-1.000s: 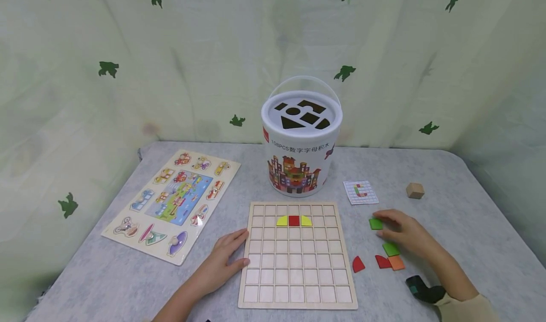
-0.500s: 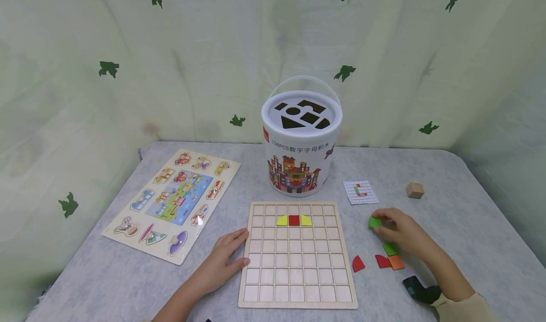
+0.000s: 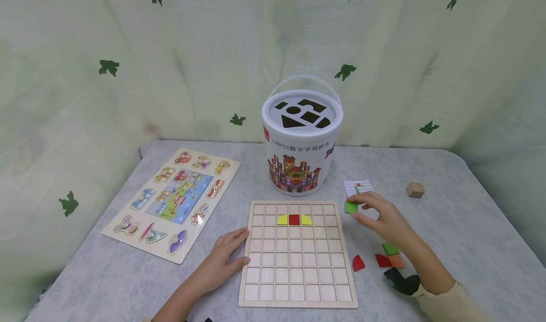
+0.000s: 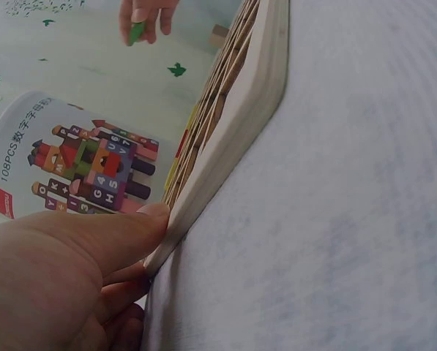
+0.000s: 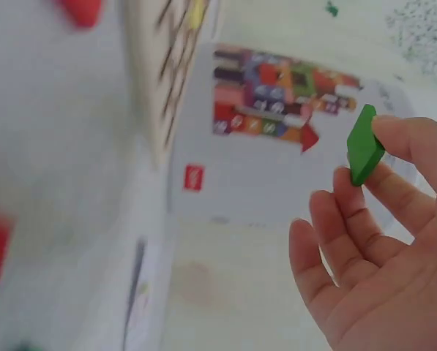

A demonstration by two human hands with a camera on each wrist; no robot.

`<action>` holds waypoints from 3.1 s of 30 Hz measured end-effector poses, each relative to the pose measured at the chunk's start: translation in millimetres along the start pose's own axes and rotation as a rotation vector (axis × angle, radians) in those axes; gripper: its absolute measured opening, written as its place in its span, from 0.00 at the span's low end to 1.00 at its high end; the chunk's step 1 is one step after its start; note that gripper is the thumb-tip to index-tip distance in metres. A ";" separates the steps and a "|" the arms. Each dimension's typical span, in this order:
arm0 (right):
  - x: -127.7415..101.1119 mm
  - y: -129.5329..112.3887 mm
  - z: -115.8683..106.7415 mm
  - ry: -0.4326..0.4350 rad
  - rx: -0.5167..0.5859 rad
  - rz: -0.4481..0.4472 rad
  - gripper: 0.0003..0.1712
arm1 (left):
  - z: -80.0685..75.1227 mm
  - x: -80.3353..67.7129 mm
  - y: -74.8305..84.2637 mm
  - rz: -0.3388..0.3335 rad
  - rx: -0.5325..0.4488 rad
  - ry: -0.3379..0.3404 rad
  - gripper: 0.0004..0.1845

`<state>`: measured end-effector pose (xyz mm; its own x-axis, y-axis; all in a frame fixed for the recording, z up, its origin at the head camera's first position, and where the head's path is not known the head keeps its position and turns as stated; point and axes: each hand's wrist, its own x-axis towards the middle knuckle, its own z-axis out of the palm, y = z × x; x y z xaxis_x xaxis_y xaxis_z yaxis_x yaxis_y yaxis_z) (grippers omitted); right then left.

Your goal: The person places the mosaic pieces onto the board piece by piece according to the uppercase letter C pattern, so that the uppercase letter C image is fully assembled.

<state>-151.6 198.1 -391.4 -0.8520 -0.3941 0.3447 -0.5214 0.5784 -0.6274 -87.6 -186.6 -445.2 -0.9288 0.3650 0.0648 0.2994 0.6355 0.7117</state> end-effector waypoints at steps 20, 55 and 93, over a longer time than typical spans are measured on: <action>50.9 -56.6 75.2 -0.092 0.304 -0.043 0.19 | -0.6 0.1 -0.7 -0.006 -0.004 -0.010 0.35; 47.0 -37.5 116.1 -0.355 0.088 -0.044 0.12 | -0.4 -0.3 1.0 -0.017 0.009 -0.001 0.34; -7.3 -34.0 3.3 -0.102 0.047 0.039 0.31 | -0.1 -0.1 0.6 -0.008 0.013 0.000 0.34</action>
<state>-127.6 178.9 -374.9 -0.8611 -0.4440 0.2477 -0.4828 0.5617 -0.6719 -87.4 -186.4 -444.6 -0.9310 0.3601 0.0593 0.2950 0.6470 0.7031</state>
